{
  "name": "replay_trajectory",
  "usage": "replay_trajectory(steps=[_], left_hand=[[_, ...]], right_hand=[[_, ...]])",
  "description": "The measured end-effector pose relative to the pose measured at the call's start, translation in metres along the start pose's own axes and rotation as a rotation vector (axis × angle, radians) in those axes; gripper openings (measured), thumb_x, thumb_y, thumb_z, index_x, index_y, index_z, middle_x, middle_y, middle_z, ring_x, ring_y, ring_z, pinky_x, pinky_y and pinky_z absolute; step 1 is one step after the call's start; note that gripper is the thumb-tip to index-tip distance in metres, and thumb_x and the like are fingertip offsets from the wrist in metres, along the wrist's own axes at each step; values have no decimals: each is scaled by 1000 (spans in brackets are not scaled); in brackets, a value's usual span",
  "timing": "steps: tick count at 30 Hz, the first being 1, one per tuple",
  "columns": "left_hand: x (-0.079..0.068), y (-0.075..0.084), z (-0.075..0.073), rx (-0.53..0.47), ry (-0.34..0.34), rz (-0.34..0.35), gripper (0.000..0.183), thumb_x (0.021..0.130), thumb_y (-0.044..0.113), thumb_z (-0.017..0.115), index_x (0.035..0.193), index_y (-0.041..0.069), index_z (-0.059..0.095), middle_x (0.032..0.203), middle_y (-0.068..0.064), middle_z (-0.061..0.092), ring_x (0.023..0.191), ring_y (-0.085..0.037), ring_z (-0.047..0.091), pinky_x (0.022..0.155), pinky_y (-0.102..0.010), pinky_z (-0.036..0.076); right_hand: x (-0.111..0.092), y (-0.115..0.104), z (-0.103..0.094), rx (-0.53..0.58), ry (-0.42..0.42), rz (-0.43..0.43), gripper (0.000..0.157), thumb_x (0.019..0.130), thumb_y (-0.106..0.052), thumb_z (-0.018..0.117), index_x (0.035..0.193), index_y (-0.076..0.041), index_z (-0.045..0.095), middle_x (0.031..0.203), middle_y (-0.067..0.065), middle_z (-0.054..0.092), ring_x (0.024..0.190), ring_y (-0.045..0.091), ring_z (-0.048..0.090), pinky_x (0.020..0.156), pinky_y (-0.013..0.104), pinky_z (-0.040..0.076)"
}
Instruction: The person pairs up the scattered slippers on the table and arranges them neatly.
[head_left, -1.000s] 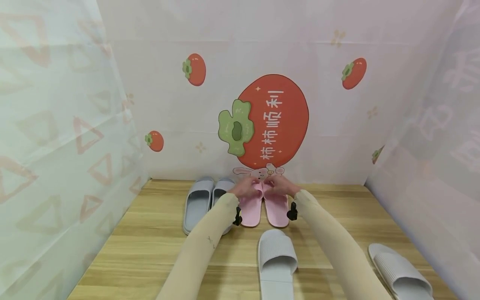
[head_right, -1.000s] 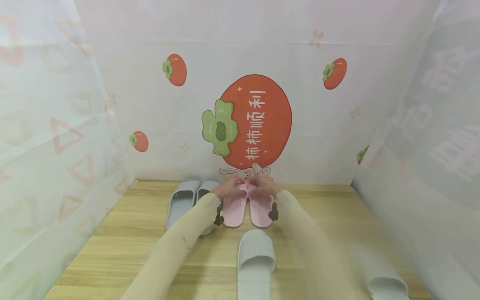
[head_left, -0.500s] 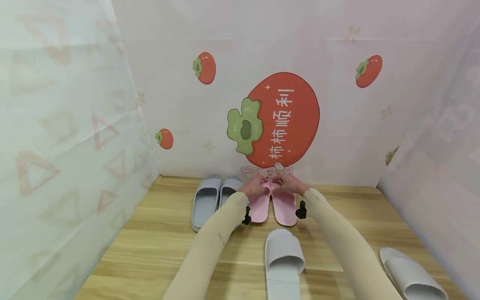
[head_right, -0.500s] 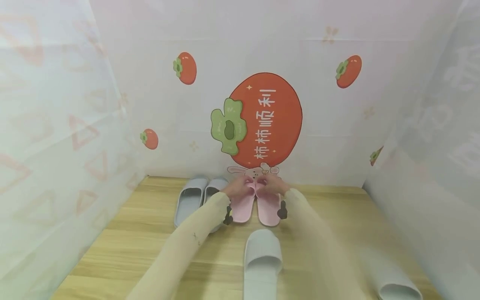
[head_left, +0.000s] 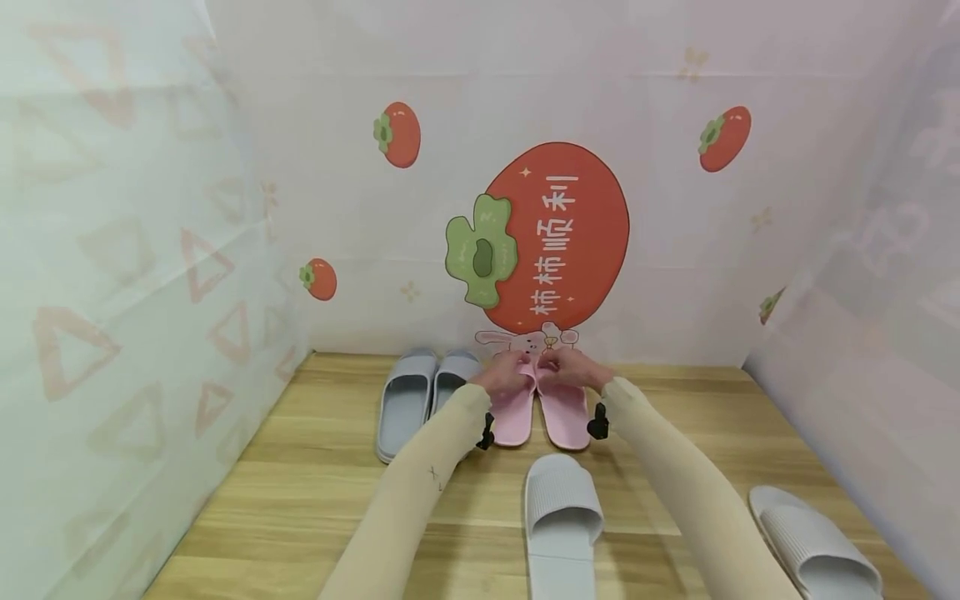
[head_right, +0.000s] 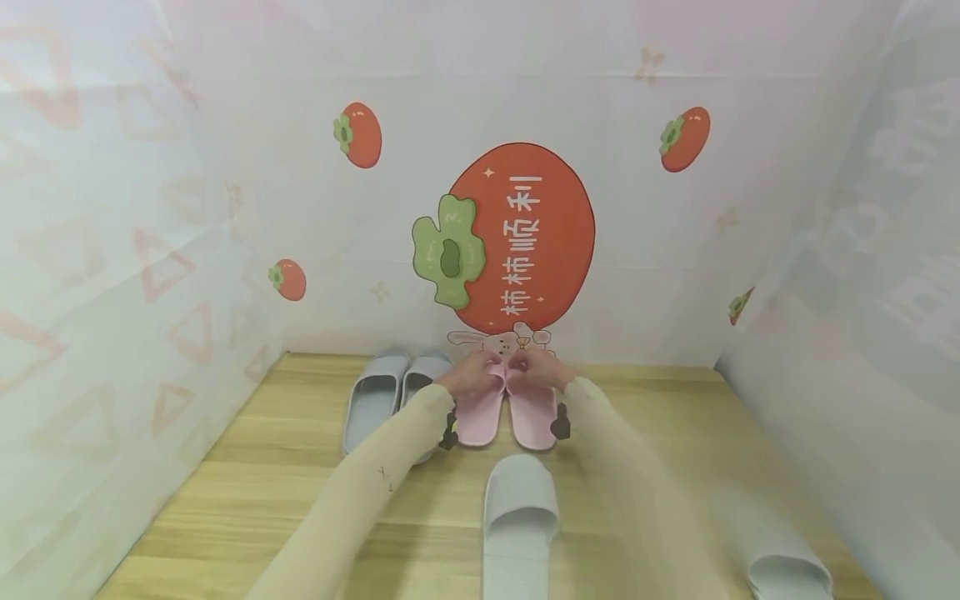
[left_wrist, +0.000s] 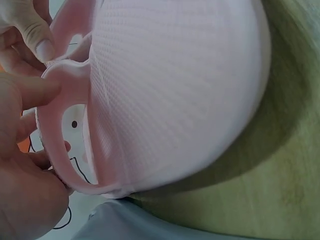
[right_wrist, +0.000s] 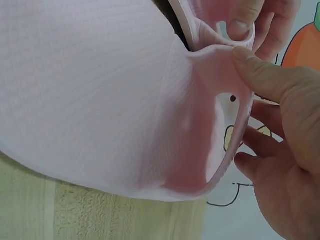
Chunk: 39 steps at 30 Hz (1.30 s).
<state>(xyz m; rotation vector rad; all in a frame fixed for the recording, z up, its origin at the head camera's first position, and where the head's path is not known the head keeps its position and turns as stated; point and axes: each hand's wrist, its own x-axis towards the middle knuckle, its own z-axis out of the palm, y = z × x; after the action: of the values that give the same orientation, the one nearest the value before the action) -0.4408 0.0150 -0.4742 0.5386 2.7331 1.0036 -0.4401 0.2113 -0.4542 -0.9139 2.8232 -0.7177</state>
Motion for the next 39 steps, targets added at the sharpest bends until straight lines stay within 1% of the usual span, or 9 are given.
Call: replay_trajectory(steps=[5,8,12,18,22,25,30,36,39], left_hand=[[-3,-4,-2,-42,8,71,53,83,23,70,134,10,58,137,-8,59,125,-23,53,106,-41,44],[-4,-7,-3,-48,60,137,52,82,23,69,132,10,61,135,-8,61,128,-25,53,108,-42,42],[-6,-10,-7,-66,139,179,48,82,20,65,129,8,63,130,-8,64,125,-26,55,107,-43,43],[-14,-6,-11,-144,142,175,46,85,12,56,130,2,59,129,-13,63,120,-27,58,101,-44,47],[-18,-3,-11,-194,150,163,44,87,10,54,130,2,59,130,-14,62,119,-28,58,101,-45,47],[-20,0,-11,-194,152,165,43,88,11,54,130,5,60,132,-13,62,121,-28,58,102,-45,47],[-26,10,-13,-153,138,184,45,89,16,55,133,8,59,135,-10,60,124,-28,56,103,-46,46],[-39,17,-12,-149,156,139,47,89,19,55,135,12,57,138,-9,57,126,-27,55,104,-45,46],[-46,18,-9,-171,167,129,48,90,18,55,138,13,54,140,-10,55,126,-28,55,102,-44,48]], right_hand=[[-4,-6,0,-4,61,-33,25,88,-17,72,109,-3,70,103,12,72,95,26,64,87,40,52],[-7,-9,-2,-22,88,-22,26,87,-18,73,109,-3,70,107,13,72,101,28,65,92,44,51],[-11,-13,-5,2,90,16,32,88,-21,72,113,-1,69,113,15,71,107,31,64,96,48,50],[-20,-13,-6,44,77,67,33,96,-21,63,120,1,66,118,19,69,110,33,64,95,48,52],[-26,-14,-6,36,90,50,33,98,-20,59,121,2,65,119,21,68,111,35,64,95,48,52],[-32,-16,-6,28,101,43,32,98,-19,59,121,3,64,118,21,68,111,36,64,95,49,51],[-43,-19,-7,33,103,42,32,97,-14,58,122,5,63,119,23,67,110,37,64,94,51,51],[-53,-20,-5,6,121,34,34,97,-23,61,121,1,66,119,20,68,110,35,64,95,49,51],[-58,-19,-3,4,125,44,34,97,-23,62,121,1,65,120,19,68,111,35,64,96,49,51]])
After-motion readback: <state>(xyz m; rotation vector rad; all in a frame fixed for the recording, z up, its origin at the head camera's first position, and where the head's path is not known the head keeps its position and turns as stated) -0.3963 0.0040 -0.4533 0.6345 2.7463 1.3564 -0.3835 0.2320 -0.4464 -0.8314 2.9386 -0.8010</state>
